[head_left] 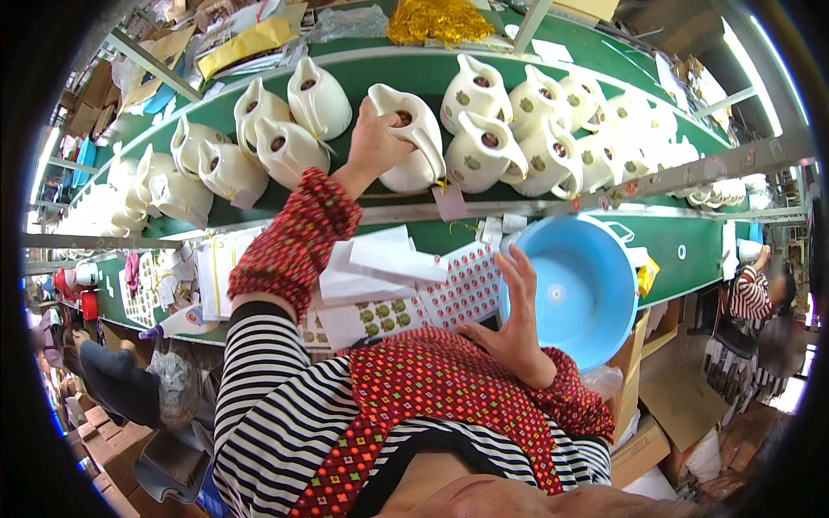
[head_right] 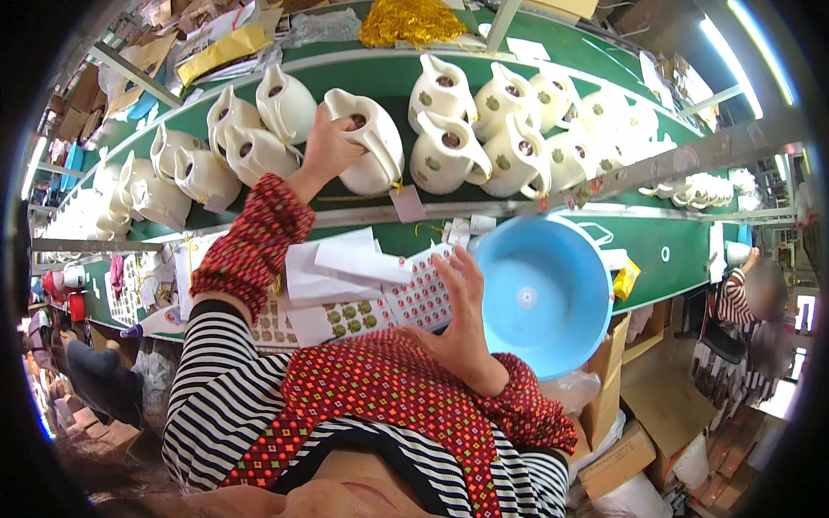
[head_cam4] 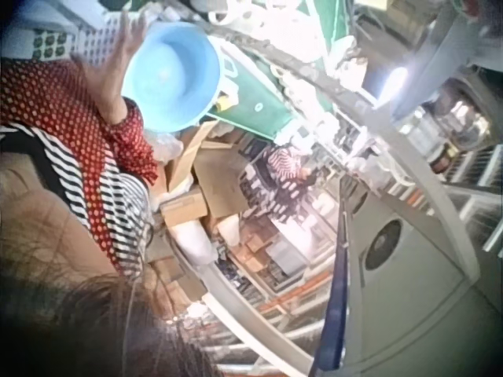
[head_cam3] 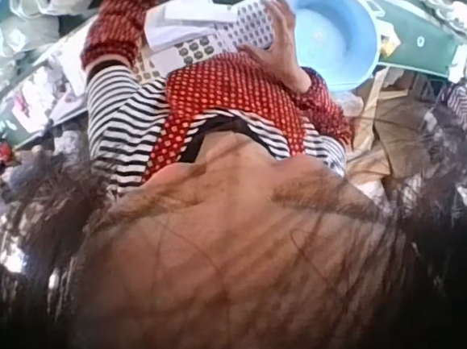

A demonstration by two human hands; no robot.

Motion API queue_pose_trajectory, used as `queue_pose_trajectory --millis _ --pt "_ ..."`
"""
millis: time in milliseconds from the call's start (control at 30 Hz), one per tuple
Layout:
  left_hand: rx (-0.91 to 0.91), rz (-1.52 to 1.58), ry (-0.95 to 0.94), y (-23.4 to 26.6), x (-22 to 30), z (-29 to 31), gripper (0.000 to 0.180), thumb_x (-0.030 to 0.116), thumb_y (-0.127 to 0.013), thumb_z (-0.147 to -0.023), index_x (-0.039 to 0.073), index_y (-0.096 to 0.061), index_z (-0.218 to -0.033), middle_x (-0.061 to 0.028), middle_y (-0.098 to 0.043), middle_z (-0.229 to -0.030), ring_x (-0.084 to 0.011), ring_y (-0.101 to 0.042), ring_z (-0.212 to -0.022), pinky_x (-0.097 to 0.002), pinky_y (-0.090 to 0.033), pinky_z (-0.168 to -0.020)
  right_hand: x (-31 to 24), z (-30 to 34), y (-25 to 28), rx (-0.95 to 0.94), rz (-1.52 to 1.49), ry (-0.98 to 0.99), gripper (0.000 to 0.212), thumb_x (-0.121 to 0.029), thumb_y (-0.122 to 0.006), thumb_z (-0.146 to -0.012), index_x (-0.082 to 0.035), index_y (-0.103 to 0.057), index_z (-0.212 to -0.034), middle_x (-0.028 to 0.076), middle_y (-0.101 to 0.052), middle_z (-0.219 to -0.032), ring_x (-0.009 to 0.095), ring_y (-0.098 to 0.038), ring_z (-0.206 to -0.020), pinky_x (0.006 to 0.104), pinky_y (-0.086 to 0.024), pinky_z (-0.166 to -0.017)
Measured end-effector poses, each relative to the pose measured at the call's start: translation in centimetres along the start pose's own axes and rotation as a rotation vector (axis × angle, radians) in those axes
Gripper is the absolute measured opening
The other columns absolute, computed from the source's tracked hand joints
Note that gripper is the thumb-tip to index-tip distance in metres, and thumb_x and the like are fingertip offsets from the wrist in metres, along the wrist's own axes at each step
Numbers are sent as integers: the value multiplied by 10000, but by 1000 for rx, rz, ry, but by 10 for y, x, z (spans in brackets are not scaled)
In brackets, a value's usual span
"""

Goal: The person applies small stickers to white plastic kettles on a green workbench, then places lids on the kettles. The person handles sticker sheets, kettles, and lids, and moves a blue basin to access more lids.

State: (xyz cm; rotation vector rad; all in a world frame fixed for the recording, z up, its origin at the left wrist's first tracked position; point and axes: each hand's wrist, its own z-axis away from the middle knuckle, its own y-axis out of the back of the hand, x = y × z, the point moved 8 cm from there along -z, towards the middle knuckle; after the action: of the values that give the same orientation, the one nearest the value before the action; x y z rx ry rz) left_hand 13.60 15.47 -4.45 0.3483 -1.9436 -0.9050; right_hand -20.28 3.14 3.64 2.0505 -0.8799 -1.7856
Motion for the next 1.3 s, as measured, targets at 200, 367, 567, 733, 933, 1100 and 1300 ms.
queue_pose_trajectory --millis 200,367,567,733,933,1100,1300 --pt "158 -203 -35 -72 -51 -80 499 282 -873 -734 27 -744 -1143 -336 -316 -1558 -508 -392 -1422 -495 -374 -1204 18 -11 -3 -45 -29 -116 891 -166 -960 -700 -122 -550 -1489 234 -341 -1593 412 -455 -1398 513 -442 -1130" --pt "-94 -215 157 -86 -109 -95 848 244 -805 -815 135 -399 -1551 -371 -365 -1551 -505 -279 -1514 -521 -358 -1209 24 -20 -4 -60 -63 -141 641 -123 -878 -794 -80 -641 -1389 202 -454 -1550 368 -533 -1365 477 -452 -1127" --pt "-225 -621 166 47 -104 -25 752 78 -717 -778 58 -479 -1490 -331 -360 -1580 -500 -298 -1509 -581 -261 -1243 39 -21 2 -4 -50 -153 484 -98 -859 -804 -63 -705 -1262 184 -555 -1445 345 -574 -1300 447 -481 -1067" --pt "-290 -732 378 129 -176 58 701 153 -796 -777 75 -567 -1435 -368 -223 -1640 -527 -271 -1525 -638 -244 -1240 26 -28 -3 -26 -85 -123 344 -43 -837 -800 -44 -738 -1129 165 -641 -1333 331 -616 -1236 422 -497 -1030" --pt "25 -160 255 119 -228 66 458 234 -915 -655 68 -799 -1065 -331 -470 -1502 -436 -593 -1270 -448 -470 -1132 -10 -38 -8 -59 -157 -18 307 2 -834 -783 -47 -751 -1074 126 -703 -1214 322 -670 -1095 393 -531 -947" --pt "12 1 472 101 -180 79 345 313 -877 -752 81 -834 -1003 -172 -774 -954 -344 -737 -954 -410 -583 -871 -44 -33 -9 -241 -228 68 285 -17 -833 -811 -48 -747 -1080 124 -715 -1175 315 -683 -1114 394 -540 -958" --pt "-601 697 848 28 -61 137 423 377 -718 -921 -28 -782 -1028 -78 -742 -940 -187 -691 -797 -327 -545 -702 -73 -21 -64 -619 -572 70 180 -75 -794 -905 -26 -719 -1060 137 -696 -1193 294 -677 -1127 384 -532 -973"
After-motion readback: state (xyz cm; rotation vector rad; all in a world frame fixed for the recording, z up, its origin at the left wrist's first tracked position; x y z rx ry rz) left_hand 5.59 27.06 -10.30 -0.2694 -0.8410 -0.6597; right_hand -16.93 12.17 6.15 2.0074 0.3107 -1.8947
